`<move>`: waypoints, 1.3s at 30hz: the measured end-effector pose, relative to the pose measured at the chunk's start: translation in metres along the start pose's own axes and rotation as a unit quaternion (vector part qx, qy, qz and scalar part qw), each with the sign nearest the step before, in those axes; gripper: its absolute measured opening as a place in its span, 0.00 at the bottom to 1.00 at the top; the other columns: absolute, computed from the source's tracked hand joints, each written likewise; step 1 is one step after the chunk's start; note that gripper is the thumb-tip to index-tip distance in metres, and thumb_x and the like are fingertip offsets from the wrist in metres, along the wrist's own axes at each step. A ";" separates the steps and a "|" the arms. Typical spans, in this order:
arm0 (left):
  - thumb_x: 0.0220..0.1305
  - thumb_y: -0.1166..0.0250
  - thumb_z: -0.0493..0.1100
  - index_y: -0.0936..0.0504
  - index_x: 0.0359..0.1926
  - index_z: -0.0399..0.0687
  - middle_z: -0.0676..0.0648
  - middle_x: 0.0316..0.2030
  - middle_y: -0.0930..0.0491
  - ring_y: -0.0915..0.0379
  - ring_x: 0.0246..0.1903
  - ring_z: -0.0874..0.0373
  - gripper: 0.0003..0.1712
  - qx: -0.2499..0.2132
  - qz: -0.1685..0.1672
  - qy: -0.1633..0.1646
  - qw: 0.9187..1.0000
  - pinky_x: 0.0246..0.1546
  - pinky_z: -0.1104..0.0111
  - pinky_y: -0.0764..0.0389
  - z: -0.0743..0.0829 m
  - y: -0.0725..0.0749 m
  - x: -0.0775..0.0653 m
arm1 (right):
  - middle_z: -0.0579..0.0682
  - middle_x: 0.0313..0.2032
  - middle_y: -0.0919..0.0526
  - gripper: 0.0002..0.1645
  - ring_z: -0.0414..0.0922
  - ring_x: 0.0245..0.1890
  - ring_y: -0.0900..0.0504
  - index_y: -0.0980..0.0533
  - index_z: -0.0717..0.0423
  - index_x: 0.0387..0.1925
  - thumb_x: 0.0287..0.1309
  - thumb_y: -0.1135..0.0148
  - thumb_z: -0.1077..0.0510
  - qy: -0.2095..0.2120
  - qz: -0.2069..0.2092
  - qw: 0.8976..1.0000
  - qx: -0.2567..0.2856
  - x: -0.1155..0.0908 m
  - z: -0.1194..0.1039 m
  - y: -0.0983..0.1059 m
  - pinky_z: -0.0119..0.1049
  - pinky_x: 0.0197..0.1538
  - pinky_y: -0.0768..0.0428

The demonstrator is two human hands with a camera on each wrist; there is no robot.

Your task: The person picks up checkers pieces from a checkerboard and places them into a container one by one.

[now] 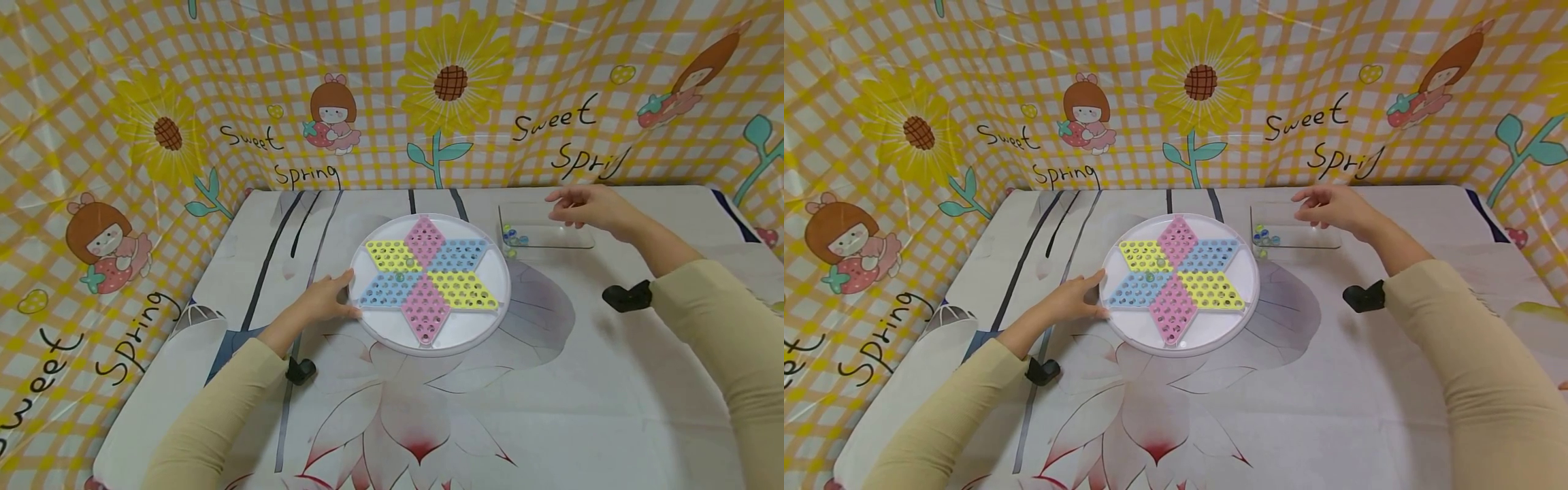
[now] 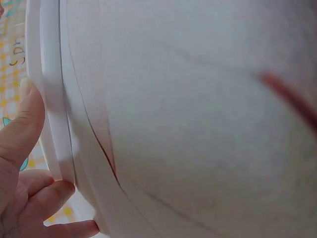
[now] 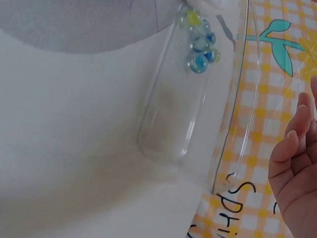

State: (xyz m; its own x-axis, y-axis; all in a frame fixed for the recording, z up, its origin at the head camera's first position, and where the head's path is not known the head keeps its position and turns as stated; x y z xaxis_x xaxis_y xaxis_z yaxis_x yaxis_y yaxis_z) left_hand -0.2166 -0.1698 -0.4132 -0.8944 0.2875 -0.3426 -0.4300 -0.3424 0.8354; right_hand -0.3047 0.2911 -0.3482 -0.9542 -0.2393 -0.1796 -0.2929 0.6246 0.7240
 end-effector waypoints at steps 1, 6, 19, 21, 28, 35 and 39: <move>0.50 0.32 0.57 0.50 0.71 0.47 0.30 0.65 0.45 0.52 0.65 0.35 0.53 0.000 -0.001 0.000 1.000 0.60 0.45 0.42 0.000 0.000 0.000 | 0.44 0.34 0.26 0.32 0.43 0.31 0.26 0.34 0.61 0.57 0.58 0.41 0.45 0.002 -0.001 1.000 0.002 0.000 -0.003 -0.001 0.32 0.33 0.26; 0.50 0.32 0.57 0.50 0.71 0.48 0.30 0.65 0.45 0.53 0.65 0.35 0.53 -0.001 -0.001 0.002 1.000 0.61 0.45 0.43 0.001 0.001 -0.001 | 0.47 0.36 0.27 0.30 0.43 0.31 0.27 0.33 0.60 0.56 0.58 0.41 0.47 0.015 -0.008 1.000 0.016 0.001 -0.015 -0.008 0.31 0.33 0.25; 0.50 0.32 0.57 0.50 0.71 0.47 0.31 0.65 0.44 0.53 0.66 0.35 0.53 0.001 -0.002 0.001 1.000 0.60 0.44 0.42 -0.001 0.001 -0.001 | 0.53 0.38 0.26 0.24 0.46 0.35 0.26 0.30 0.60 0.54 0.59 0.41 0.53 0.066 -0.026 0.997 0.018 0.006 -0.051 -0.027 0.33 0.35 0.25; 0.50 0.32 0.57 0.50 0.71 0.47 0.32 0.65 0.44 0.54 0.66 0.35 0.53 0.000 -0.004 0.002 1.000 0.60 0.44 0.43 -0.001 0.001 -0.001 | 0.53 0.39 0.26 0.24 0.46 0.35 0.27 0.30 0.60 0.54 0.59 0.41 0.54 0.070 -0.033 0.997 0.023 0.008 -0.056 -0.030 0.33 0.35 0.25; 0.50 0.32 0.57 0.50 0.71 0.48 0.32 0.65 0.45 0.55 0.66 0.35 0.53 -0.002 -0.005 0.003 1.000 0.60 0.44 0.43 -0.002 0.000 0.001 | 0.51 0.37 0.25 0.23 0.44 0.33 0.28 0.29 0.61 0.53 0.58 0.40 0.56 0.091 -0.055 0.994 0.034 0.016 -0.074 -0.046 0.34 0.34 0.26; 0.50 0.32 0.57 0.51 0.71 0.48 0.31 0.65 0.45 0.54 0.66 0.35 0.54 -0.001 -0.007 0.006 1.000 0.60 0.44 0.43 -0.001 0.001 0.001 | 0.52 0.38 0.24 0.23 0.46 0.35 0.27 0.28 0.60 0.53 0.57 0.39 0.56 0.105 -0.071 0.991 0.045 0.026 -0.089 -0.065 0.37 0.36 0.26; 0.50 0.32 0.57 0.51 0.71 0.48 0.31 0.65 0.45 0.54 0.66 0.35 0.53 0.001 -0.007 0.005 1.000 0.60 0.44 0.43 0.000 0.002 0.001 | 0.52 0.37 0.24 0.22 0.45 0.34 0.27 0.28 0.60 0.52 0.57 0.39 0.57 0.112 -0.088 0.988 0.059 0.032 -0.096 -0.075 0.36 0.36 0.27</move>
State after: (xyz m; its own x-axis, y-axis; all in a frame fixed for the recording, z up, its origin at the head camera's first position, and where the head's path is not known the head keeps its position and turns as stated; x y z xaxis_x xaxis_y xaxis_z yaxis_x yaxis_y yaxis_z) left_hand -0.2183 -0.1704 -0.4122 -0.8892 0.2836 -0.3591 -0.4429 -0.3365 0.8310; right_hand -0.3072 0.1654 -0.3442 -0.8544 -0.5022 -0.1338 -0.4703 0.6375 0.6103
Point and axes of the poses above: each hand's wrist, its own x-axis towards the middle knuckle, its own y-axis out of the back of the hand, z = x × y, the point moved 1 cm from there along x, towards the middle knuckle
